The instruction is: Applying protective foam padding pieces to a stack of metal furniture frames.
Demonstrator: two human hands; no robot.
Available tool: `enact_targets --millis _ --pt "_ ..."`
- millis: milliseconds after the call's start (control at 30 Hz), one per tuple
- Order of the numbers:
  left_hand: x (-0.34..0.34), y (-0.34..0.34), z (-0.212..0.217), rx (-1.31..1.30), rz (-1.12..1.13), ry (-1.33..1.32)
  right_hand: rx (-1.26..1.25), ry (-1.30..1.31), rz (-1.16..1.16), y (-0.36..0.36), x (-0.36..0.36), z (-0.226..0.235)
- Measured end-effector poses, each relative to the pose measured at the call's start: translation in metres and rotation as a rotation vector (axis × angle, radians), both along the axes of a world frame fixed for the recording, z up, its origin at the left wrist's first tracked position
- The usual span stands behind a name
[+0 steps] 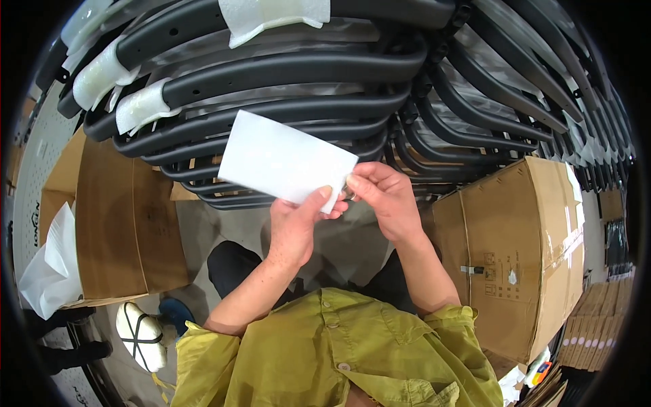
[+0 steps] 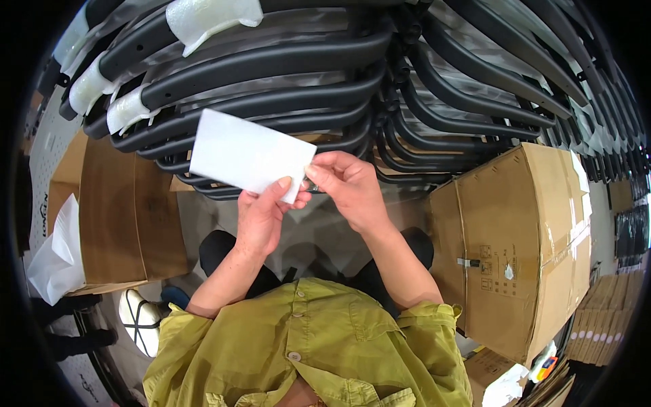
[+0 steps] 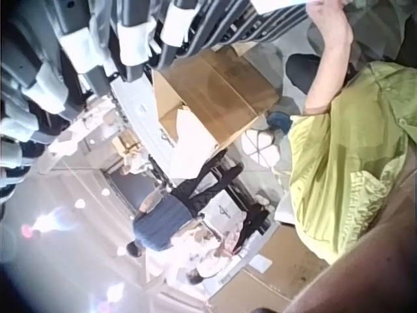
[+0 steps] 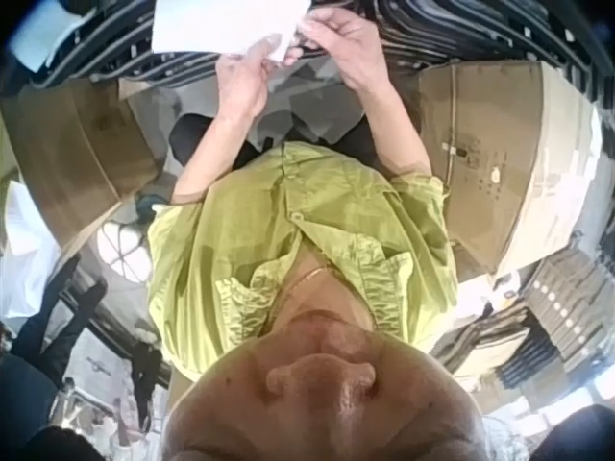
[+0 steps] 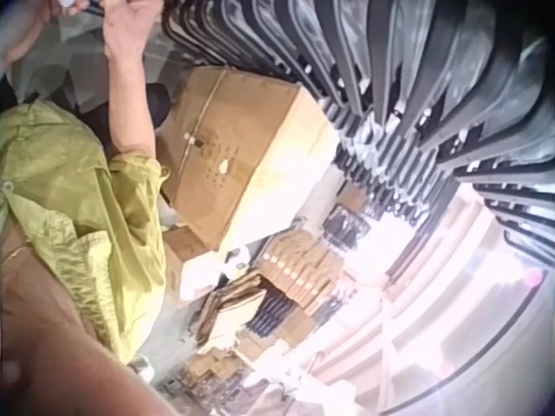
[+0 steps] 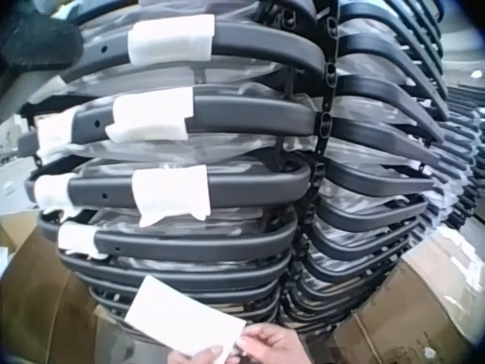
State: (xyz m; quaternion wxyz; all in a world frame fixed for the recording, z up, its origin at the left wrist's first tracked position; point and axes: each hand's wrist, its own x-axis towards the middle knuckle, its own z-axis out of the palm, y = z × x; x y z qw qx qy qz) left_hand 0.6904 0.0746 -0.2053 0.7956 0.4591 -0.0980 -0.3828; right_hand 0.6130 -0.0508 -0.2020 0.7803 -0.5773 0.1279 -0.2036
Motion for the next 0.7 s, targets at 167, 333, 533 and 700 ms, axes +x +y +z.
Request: enact_targets --millis 167,333,533,700 --pt "-0.003 0.005 -0.011 -0.034 -0.033 -0.132 -0.044 -0.091 0.061 -0.003 -0.006 0.006" --pt "-0.002 0.014 -0.025 0.102 -0.096 -0.365 -0.14 -0.113 0.048 0.001 -0.008 0.014" --pt "0.061 0.083 -0.013 0.231 0.456 -0.549 -0.66 0.108 0.241 -0.028 -0.023 0.039" --pt "0.024 0.034 0.045 0.38 -0.231 -1.218 -0.981 0.003 0.339 -0.02 -0.015 0.041"
